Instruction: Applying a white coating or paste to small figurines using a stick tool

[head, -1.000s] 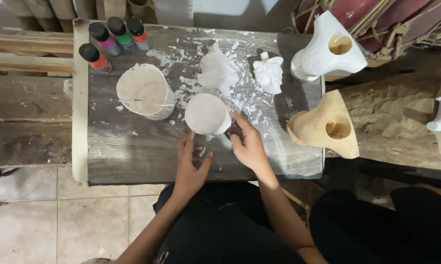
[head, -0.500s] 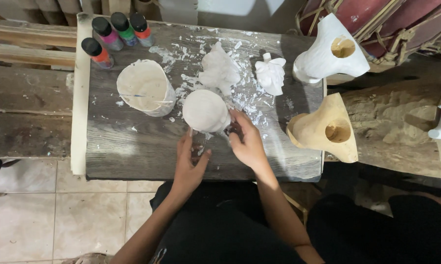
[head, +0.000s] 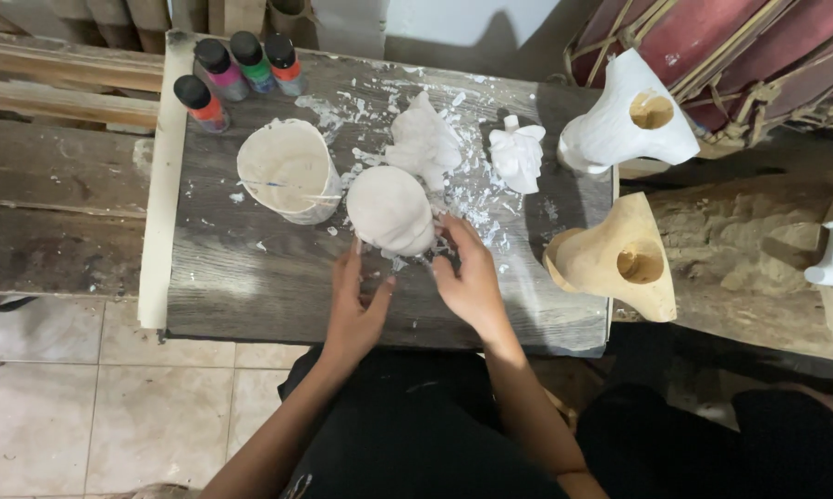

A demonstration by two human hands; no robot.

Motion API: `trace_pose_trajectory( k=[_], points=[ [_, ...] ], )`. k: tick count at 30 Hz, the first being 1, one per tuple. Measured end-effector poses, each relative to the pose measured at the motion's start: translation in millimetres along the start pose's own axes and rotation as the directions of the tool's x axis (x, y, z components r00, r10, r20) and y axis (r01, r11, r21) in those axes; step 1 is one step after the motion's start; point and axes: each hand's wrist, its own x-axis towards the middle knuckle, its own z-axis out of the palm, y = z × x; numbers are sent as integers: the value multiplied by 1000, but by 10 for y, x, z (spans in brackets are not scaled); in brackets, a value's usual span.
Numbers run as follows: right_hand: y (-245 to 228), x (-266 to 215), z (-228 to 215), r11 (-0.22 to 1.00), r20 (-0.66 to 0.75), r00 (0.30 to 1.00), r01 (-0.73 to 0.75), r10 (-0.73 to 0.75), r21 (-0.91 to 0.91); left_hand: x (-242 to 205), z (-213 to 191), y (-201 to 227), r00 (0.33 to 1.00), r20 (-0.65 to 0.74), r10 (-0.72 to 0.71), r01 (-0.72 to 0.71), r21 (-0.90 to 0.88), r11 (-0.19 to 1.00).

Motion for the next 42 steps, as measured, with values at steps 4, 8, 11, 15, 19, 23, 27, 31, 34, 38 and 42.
trace_pose_trajectory(
  k=[4, 8, 11, 15, 19, 23, 27, 31, 34, 38, 42],
  points=[
    [30, -76, 24, 999, -1, 1000, 21, -21, -45, 70, -35, -194, 999, -35, 10, -10, 5, 1000],
    [-29, -115, 21, 999, 5, 1000, 13, -13, -46, 125, -94, -66, 999, -37, 29, -29, 12, 1000],
    [60, -204, 78, 998, -6, 999, 31, -31, -56, 138, -119, -109, 998, -48, 38, -38, -2, 999],
    [161, -301, 165, 996, -50, 995, 84, -86, -41, 215, -157, -235, 994, -54, 90, -89, 27, 996],
    [290, -388, 260, 994, -79, 991, 108, -110, -28, 248, -205, -214, 994, -48, 101, -100, 32, 995],
    [361, -454, 299, 992, -88, 988, 124, -127, -31, 206, -255, -20, 996, -14, 93, -93, 53, 994],
    [497, -519, 354, 991, -83, 988, 135, -133, 19, 235, -265, -25, 993, -6, 122, -121, 69, 990],
    [426, -602, 382, 989, -89, 991, 104, -96, 101, 263, -306, -7, 990, -7, 144, -142, 103, 984],
    [515, -539, 366, 988, -99, 988, 124, -116, 86, 253, -343, 55, 993, 14, 120, -121, 120, 985],
    [567, -451, 365, 976, -142, 989, 56, -26, 212, 301, -371, -81, 985, 34, 171, -174, 145, 974],
    [562, -313, 428, 948, -153, 988, 36, 14, 318, 275, -390, -154, 989, 56, 139, -143, 73, 987]
  ],
)
